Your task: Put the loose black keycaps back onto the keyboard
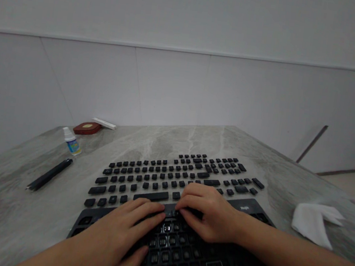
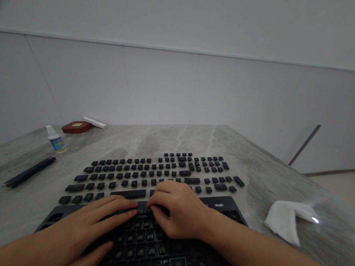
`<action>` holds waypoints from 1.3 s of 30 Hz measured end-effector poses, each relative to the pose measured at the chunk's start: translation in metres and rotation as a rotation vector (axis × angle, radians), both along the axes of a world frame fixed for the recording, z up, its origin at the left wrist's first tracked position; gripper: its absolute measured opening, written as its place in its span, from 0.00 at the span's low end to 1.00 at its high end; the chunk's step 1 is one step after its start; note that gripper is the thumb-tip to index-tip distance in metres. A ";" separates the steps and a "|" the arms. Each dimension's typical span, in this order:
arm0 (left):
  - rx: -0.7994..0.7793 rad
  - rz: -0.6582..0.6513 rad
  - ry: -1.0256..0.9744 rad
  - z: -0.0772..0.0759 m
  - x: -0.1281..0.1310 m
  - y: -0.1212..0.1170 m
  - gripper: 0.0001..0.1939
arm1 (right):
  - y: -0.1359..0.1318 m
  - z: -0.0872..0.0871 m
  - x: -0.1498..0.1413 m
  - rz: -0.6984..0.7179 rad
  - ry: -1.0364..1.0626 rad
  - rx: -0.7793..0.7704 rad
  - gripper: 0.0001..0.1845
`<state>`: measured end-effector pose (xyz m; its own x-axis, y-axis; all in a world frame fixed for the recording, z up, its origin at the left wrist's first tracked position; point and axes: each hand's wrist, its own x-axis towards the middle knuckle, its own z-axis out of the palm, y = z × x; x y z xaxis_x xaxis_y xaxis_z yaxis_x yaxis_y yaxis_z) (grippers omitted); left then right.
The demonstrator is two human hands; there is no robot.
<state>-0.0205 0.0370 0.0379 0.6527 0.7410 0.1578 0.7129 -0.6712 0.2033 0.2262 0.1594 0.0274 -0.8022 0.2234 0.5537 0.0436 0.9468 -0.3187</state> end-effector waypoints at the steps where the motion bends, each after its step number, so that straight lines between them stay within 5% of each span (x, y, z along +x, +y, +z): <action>1: 0.004 -0.001 0.000 0.000 0.000 0.000 0.35 | 0.000 0.000 0.000 -0.001 -0.004 -0.004 0.09; 39: -0.002 0.004 0.069 -0.001 0.000 0.000 0.33 | 0.001 -0.003 0.001 -0.068 -0.154 -0.041 0.07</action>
<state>-0.0205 0.0369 0.0367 0.6588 0.7441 0.1109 0.7281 -0.6677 0.1549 0.2267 0.1601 0.0244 -0.8595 0.2994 0.4143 0.1582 0.9265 -0.3414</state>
